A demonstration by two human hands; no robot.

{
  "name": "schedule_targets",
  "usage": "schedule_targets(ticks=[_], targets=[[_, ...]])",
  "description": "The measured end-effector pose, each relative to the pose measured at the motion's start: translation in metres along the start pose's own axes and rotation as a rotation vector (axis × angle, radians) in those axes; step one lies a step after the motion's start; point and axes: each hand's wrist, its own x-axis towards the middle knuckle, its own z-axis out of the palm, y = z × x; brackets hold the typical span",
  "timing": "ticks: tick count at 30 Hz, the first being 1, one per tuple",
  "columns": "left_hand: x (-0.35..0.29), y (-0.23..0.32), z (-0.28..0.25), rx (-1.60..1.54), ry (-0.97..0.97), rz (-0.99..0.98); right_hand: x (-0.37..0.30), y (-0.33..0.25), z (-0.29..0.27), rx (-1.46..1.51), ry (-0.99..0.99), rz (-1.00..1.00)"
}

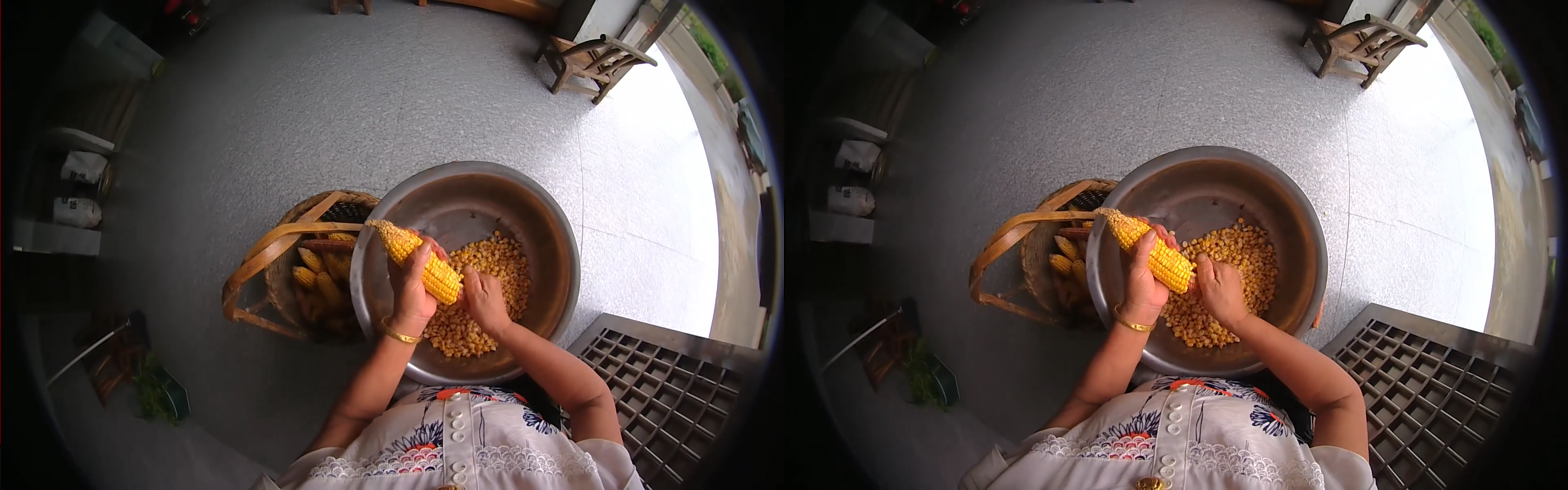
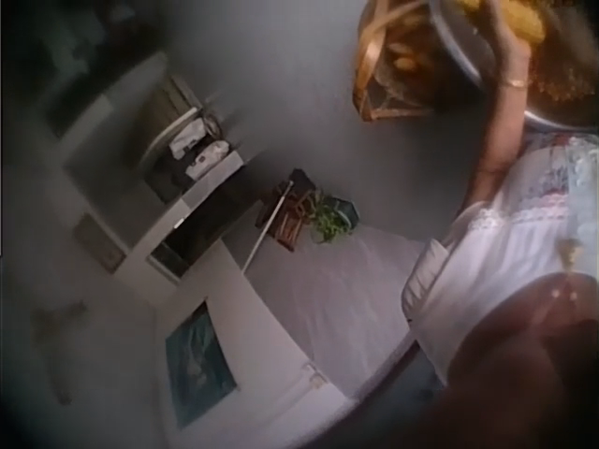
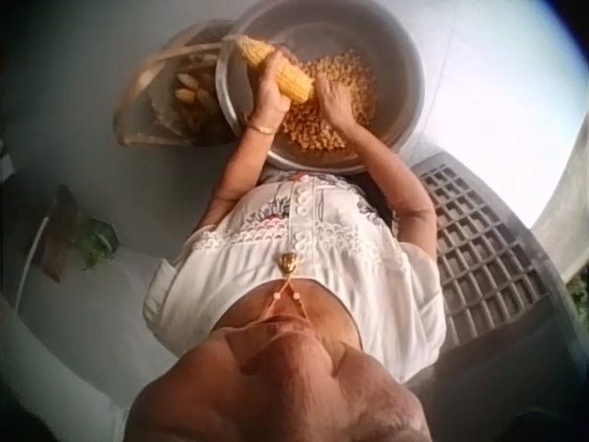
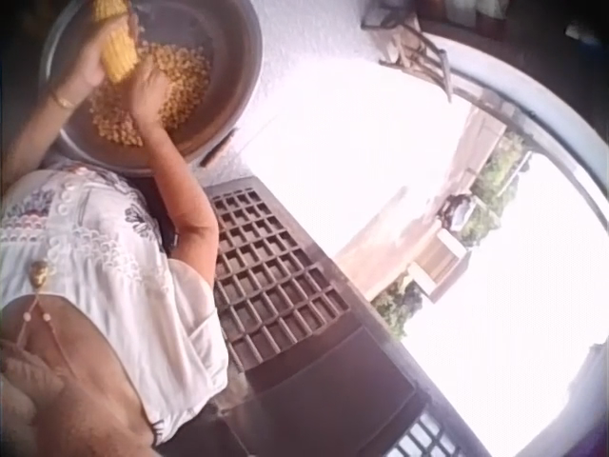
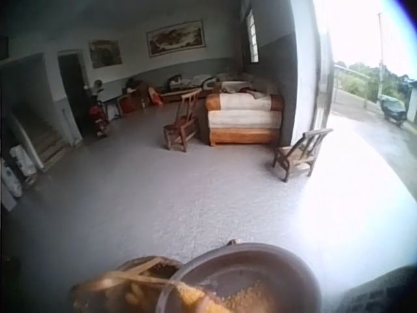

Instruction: The person shells corn by stripping kernels off corn cobs into a metal bowl by hand.

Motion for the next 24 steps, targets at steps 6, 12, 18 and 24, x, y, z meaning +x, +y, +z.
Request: schedule_targets(ticks=[6,12,18,24], targets=[[0.002,0.003,0.001,-0.117,0.074,-0.119,0.003,-0.008,-0.009,0.221,0.051,-0.174],[-0.003,0.006,0.001,-0.097,0.09,-0.17,-0.004,-0.024,-0.022,0.33,-0.289,-0.023],[-0.005,0.0,0.006,-0.024,0.127,-0.138,-0.006,-0.003,-0.02,0.341,-0.393,-0.064],[-0.004,-0.012,0.005,0.073,0.216,-0.198,-0.002,0.017,-0.024,0.442,-0.417,-0.042]])
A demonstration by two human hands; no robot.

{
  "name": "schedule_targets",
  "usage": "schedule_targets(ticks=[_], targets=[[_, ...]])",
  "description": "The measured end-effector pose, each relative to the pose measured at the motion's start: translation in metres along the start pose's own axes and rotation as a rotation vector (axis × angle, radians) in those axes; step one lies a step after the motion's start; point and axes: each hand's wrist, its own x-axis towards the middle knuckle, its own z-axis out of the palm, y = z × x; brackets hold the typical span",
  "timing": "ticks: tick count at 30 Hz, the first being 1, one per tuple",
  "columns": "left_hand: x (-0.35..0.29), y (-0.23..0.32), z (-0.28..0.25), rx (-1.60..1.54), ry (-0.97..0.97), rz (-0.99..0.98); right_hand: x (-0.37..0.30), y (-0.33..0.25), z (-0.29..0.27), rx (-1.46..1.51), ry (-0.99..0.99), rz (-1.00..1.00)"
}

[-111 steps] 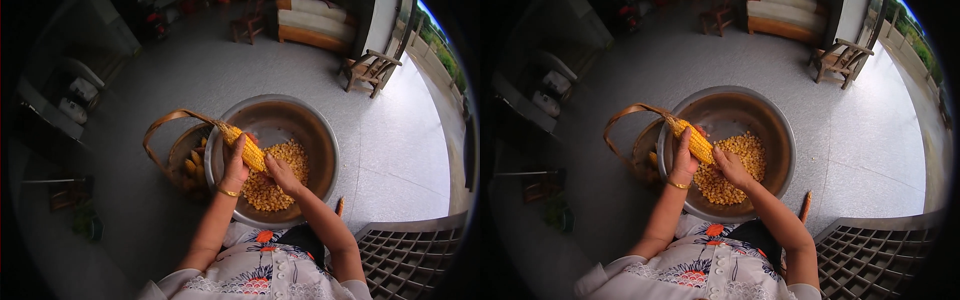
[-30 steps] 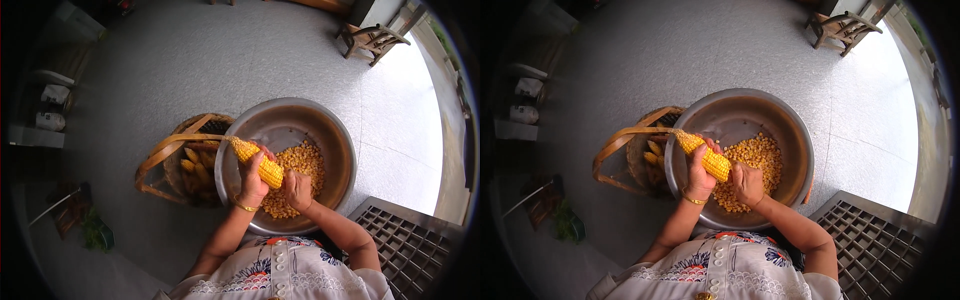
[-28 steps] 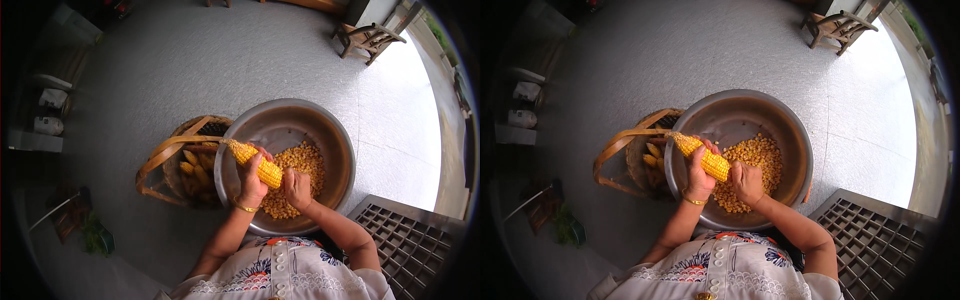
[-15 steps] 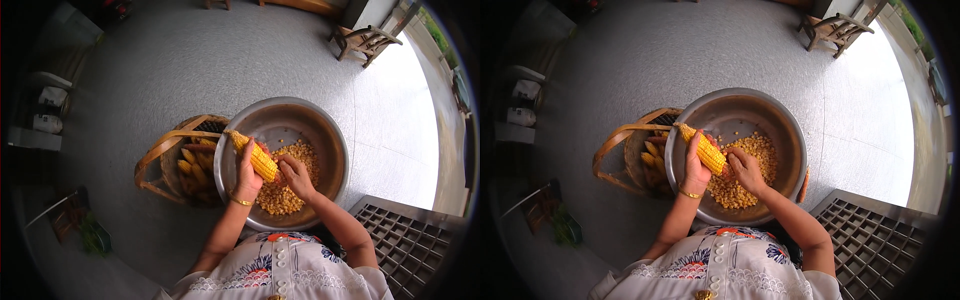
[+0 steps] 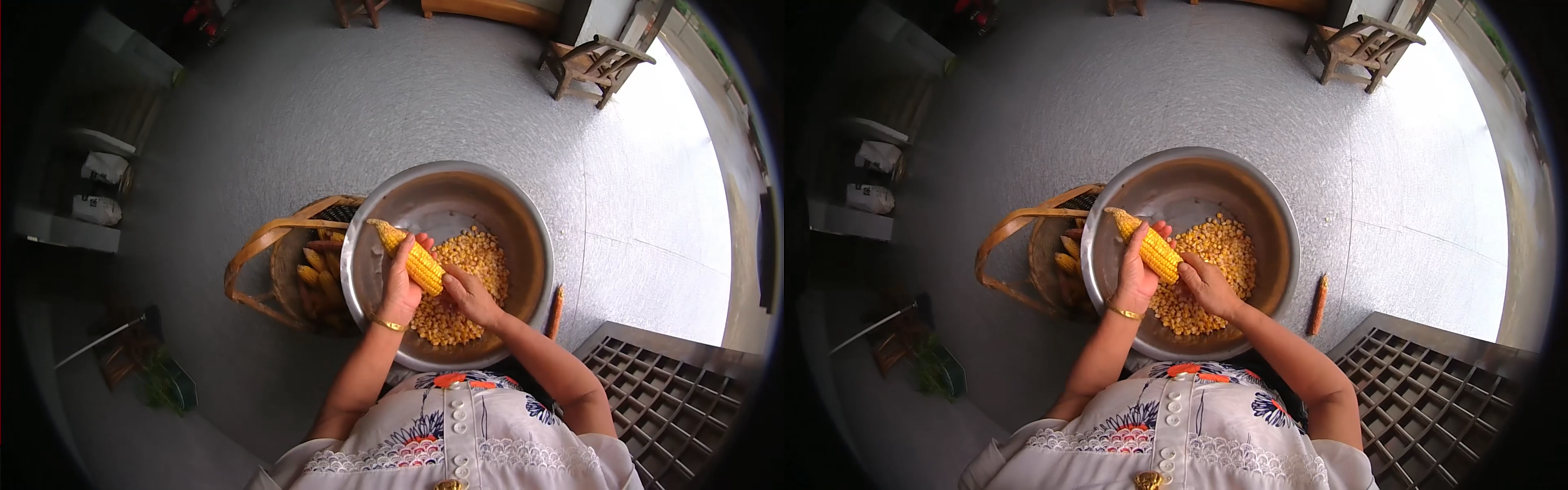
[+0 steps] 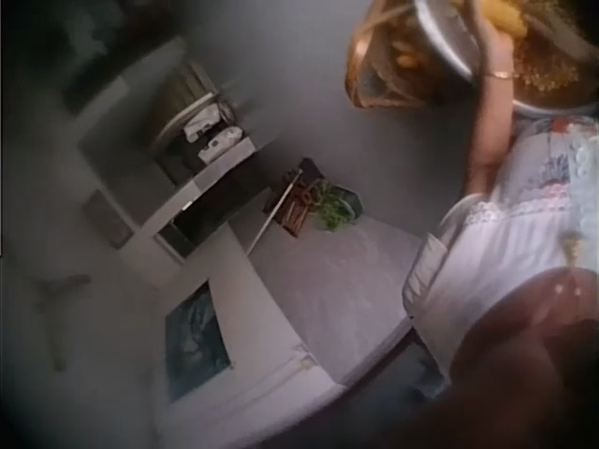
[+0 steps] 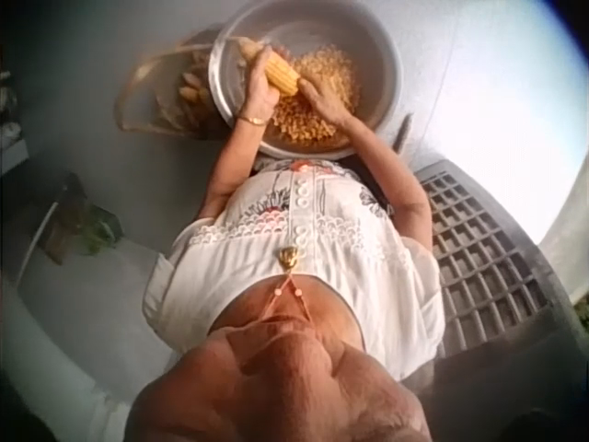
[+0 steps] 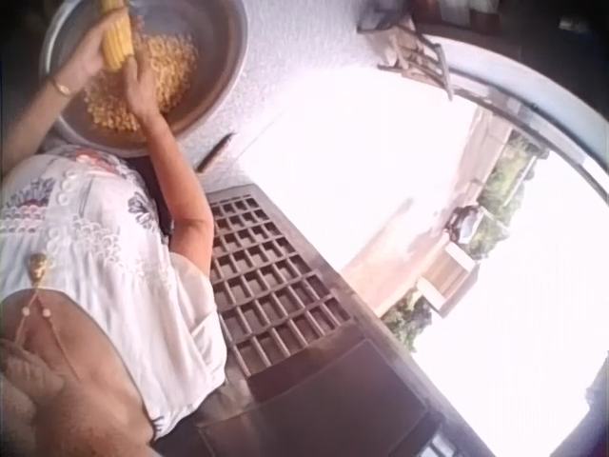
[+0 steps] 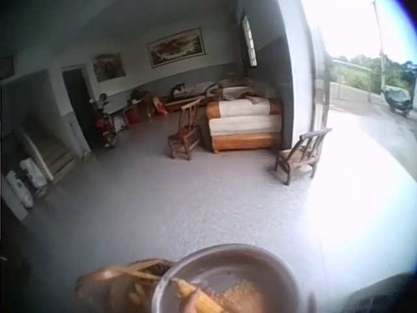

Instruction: The person shells corn by stripping kernels off corn cobs into a metal bowl by hand.

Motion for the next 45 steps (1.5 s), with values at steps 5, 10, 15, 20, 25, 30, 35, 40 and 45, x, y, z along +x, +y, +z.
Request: schedule_targets(ticks=[5,10,15,20,25,30,35,40,45], targets=[[0.007,-0.001,-0.007,0.056,-0.023,-0.06,0.001,-0.001,-0.004,-0.383,-0.071,-0.24],[0.01,0.0,-0.015,0.105,-0.019,-0.042,-0.001,-0.013,0.0,-0.409,-0.156,-0.175],[0.009,0.002,-0.012,0.18,-0.067,-0.034,0.0,0.008,0.011,-0.591,-0.003,-0.227],[0.004,0.004,-0.004,0.206,-0.055,-0.103,0.0,0.005,0.013,-0.551,0.123,-0.167],[0.009,0.005,-0.013,0.131,0.045,-0.049,0.007,-0.02,-0.009,-0.356,-0.307,0.388],[0.012,0.012,-0.011,0.156,0.023,0.046,0.003,-0.023,-0.019,-0.724,-0.691,0.386],[0.009,0.014,-0.008,0.149,0.041,0.027,0.009,-0.029,-0.017,-1.247,-0.488,0.073],[0.009,0.017,-0.01,0.13,0.028,-0.011,0.016,-0.027,-0.027,-1.095,-0.297,-0.048],[0.01,0.018,-0.011,0.104,0.005,-0.057,0.017,-0.02,-0.053,-1.011,0.001,-0.42]])
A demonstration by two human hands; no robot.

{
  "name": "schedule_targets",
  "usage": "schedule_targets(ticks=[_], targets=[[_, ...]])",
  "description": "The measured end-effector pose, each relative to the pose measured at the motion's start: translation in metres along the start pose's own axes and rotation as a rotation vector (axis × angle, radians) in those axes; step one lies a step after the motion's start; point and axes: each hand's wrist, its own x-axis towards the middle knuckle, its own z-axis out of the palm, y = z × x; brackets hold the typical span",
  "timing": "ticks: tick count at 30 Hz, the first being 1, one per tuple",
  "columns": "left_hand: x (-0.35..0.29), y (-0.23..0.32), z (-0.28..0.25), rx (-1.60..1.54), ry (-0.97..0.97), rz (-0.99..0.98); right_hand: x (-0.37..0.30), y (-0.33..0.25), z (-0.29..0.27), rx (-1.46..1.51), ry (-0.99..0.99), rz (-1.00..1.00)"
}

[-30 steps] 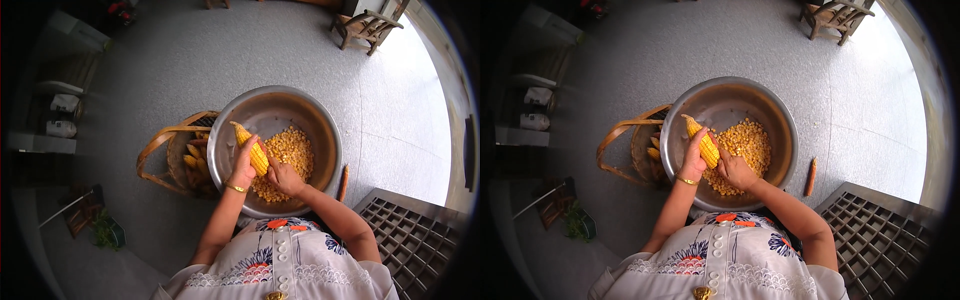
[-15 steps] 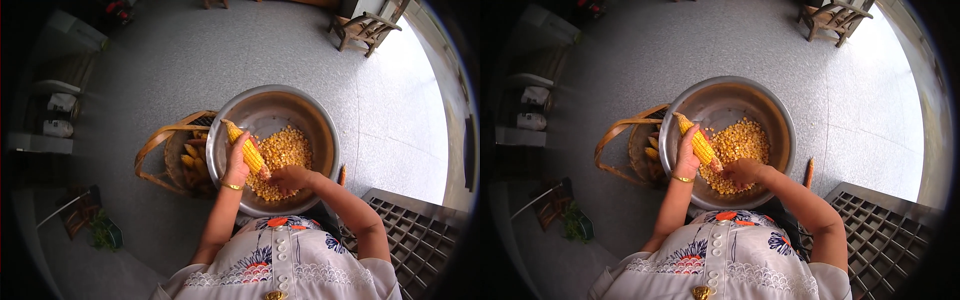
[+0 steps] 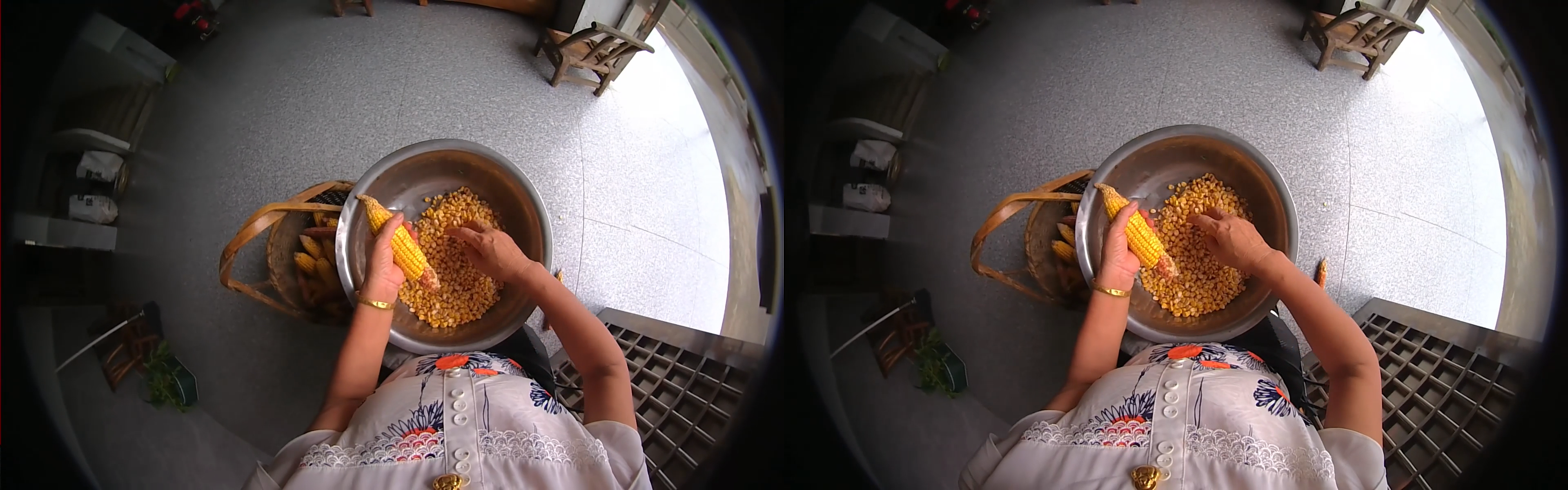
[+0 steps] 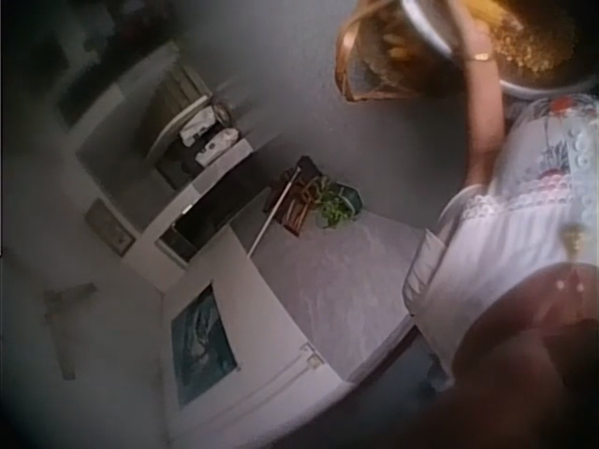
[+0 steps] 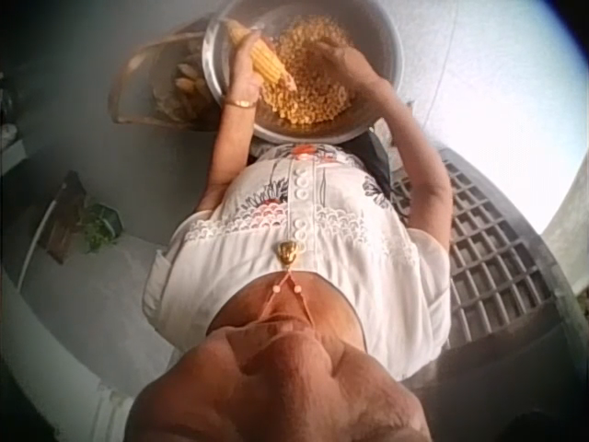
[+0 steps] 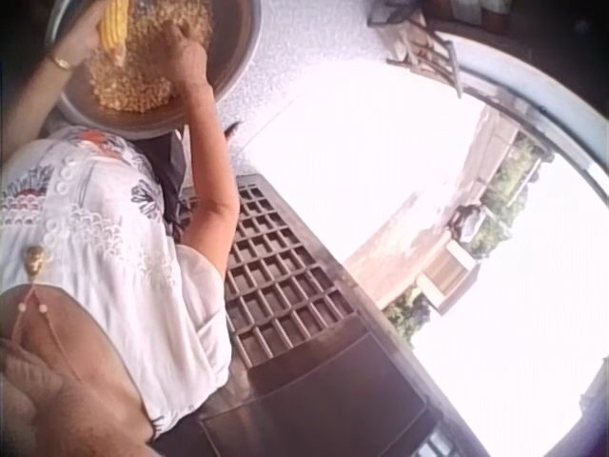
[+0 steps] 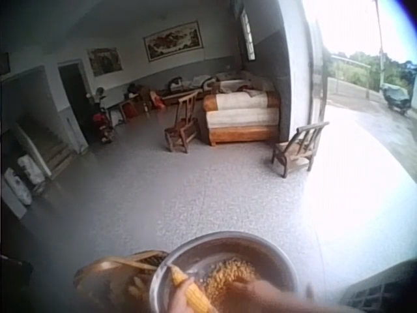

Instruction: The person shells corn by stripping kernels off corn cobs into a metal bowl by hand.

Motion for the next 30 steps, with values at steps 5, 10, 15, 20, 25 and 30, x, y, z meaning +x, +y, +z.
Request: schedule_targets(ticks=[5,10,15,20,25,30], targets=[[0.001,0.002,-0.002,-0.052,-0.021,-0.002,-0.01,-0.009,-0.002,0.334,-0.869,0.004],[0.005,0.0,-0.006,-0.029,-0.072,0.012,-0.007,-0.011,0.023,0.573,-0.871,0.082],[-0.001,0.001,0.002,-0.015,-0.085,0.002,0.012,-0.007,0.03,0.518,-0.221,0.138],[0.004,-0.003,-0.002,-0.08,-0.131,-0.032,0.013,-0.016,0.017,0.834,-0.127,0.396],[0.006,-0.005,-0.003,-0.042,-0.154,0.008,0.006,-0.027,0.019,0.671,-0.298,0.244],[0.002,-0.005,0.003,-0.053,-0.132,0.02,0.003,-0.027,0.029,0.799,-0.321,0.161]])
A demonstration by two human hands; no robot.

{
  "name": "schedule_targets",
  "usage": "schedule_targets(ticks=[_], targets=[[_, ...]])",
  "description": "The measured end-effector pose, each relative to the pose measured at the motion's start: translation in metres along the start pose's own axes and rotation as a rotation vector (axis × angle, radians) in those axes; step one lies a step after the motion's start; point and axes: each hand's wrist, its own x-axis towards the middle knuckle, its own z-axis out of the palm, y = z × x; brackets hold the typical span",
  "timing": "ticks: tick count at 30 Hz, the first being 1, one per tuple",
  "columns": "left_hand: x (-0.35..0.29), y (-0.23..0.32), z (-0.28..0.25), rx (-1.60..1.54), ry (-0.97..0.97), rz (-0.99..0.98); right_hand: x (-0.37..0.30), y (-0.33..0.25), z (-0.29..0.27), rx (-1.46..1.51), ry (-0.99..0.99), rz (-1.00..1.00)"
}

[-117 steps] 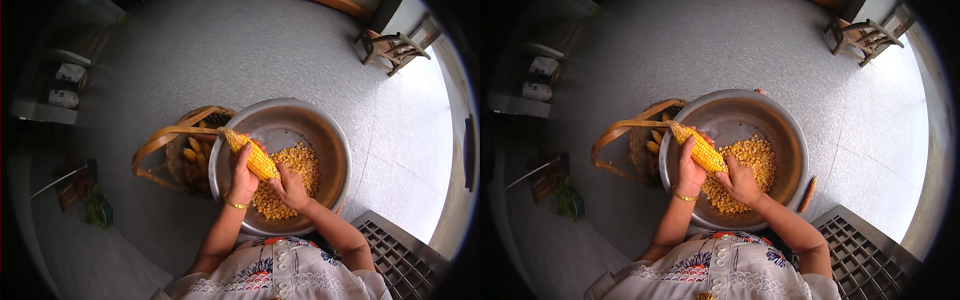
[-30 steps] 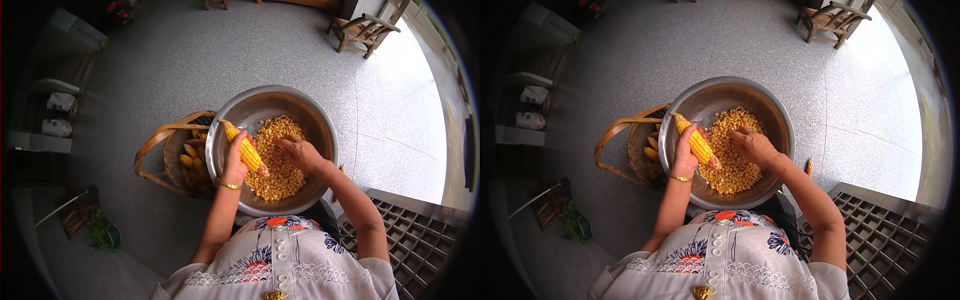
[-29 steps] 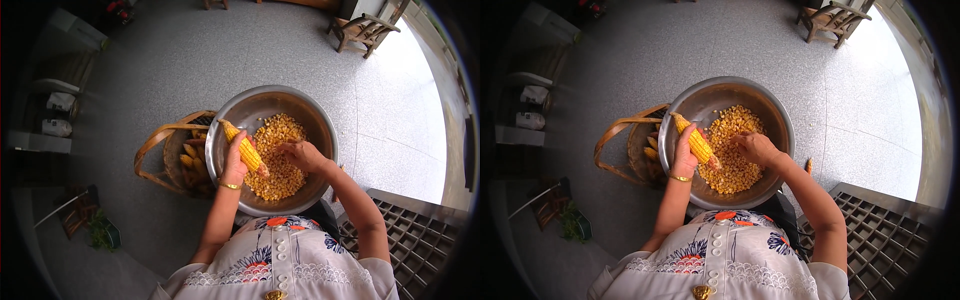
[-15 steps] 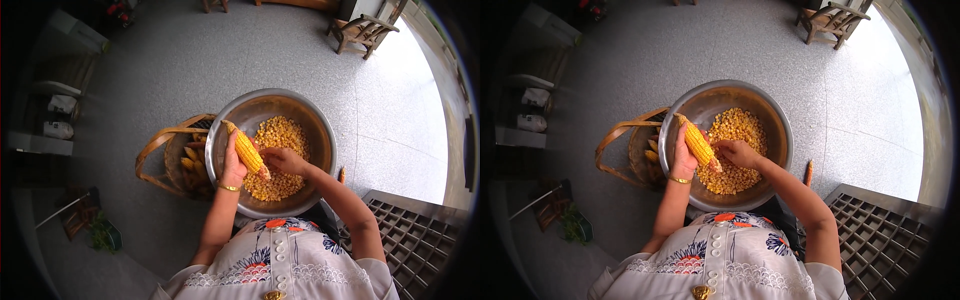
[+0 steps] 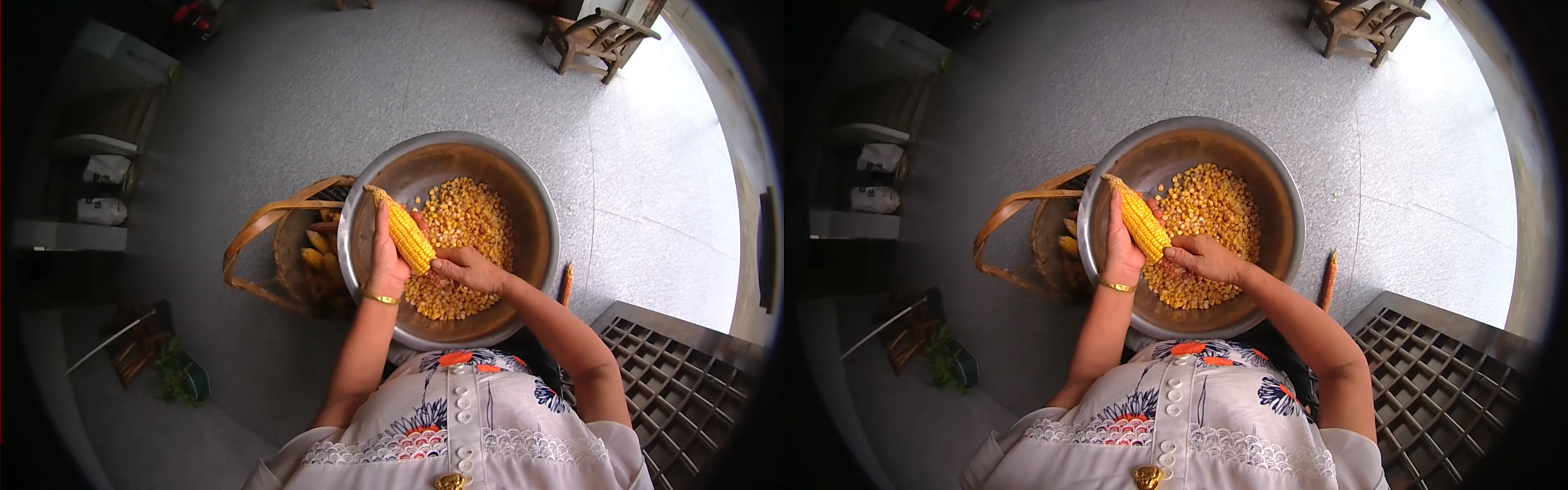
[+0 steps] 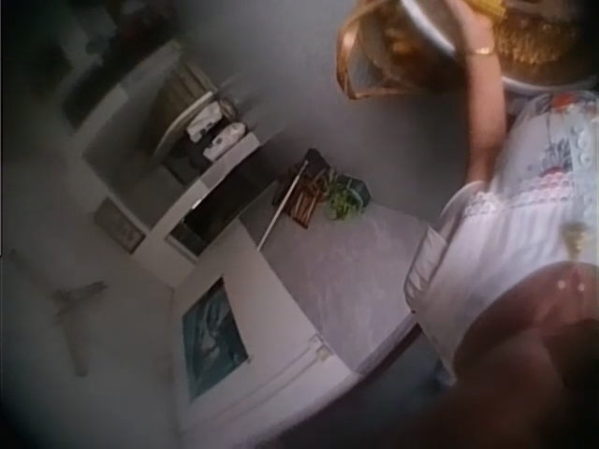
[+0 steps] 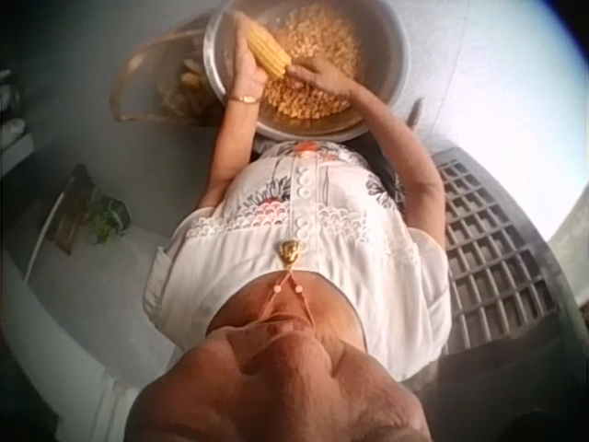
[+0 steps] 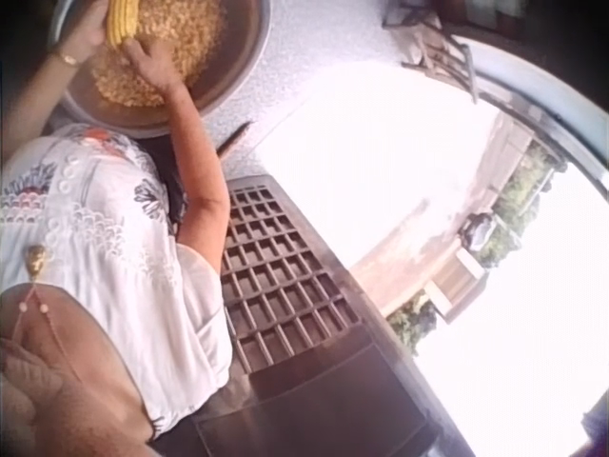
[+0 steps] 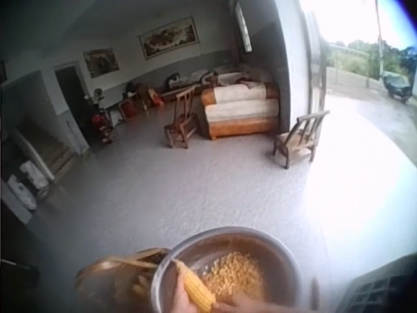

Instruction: The person shells corn by stripping kernels off corn cobs into a metal bowl by hand.

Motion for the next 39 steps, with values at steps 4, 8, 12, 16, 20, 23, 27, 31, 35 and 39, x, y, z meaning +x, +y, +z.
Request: schedule_targets(ticks=[4,8,12,16,20,23,27,31,35,39], targets=[[0.001,-0.001,-0.002,0.015,0.005,0.005,-0.001,-0.001,0.001,-0.02,-0.006,0.004],[0.003,-0.006,-0.002,0.03,0.052,-0.013,-0.003,0.012,0.006,-0.316,0.081,-0.185],[0.003,-0.008,-0.003,0.092,0.036,-0.034,-0.006,0.006,0.017,-0.666,0.233,-0.189],[0.008,-0.011,-0.007,0.11,0.077,-0.028,-0.006,0.012,0.024,-0.673,0.258,-0.101],[0.01,-0.011,-0.011,0.038,0.086,-0.092,-0.004,0.017,0.023,-0.581,0.296,-0.13],[0.009,-0.01,-0.006,0.016,0.116,-0.115,-0.003,0.017,0.02,-0.448,0.339,-0.126],[0.008,-0.008,-0.007,0.026,0.1,-0.11,-0.002,0.009,0.012,-0.188,0.393,0.067],[0.007,-0.009,-0.007,0.04,0.091,-0.091,-0.005,0.002,0.006,-0.142,0.203,0.058],[0.007,-0.01,-0.005,0.052,0.086,-0.085,-0.005,0.002,0.011,-0.241,0.113,0.018],[0.008,-0.011,-0.011,0.05,0.081,-0.083,-0.004,0.008,0.012,-0.299,0.113,-0.088]])
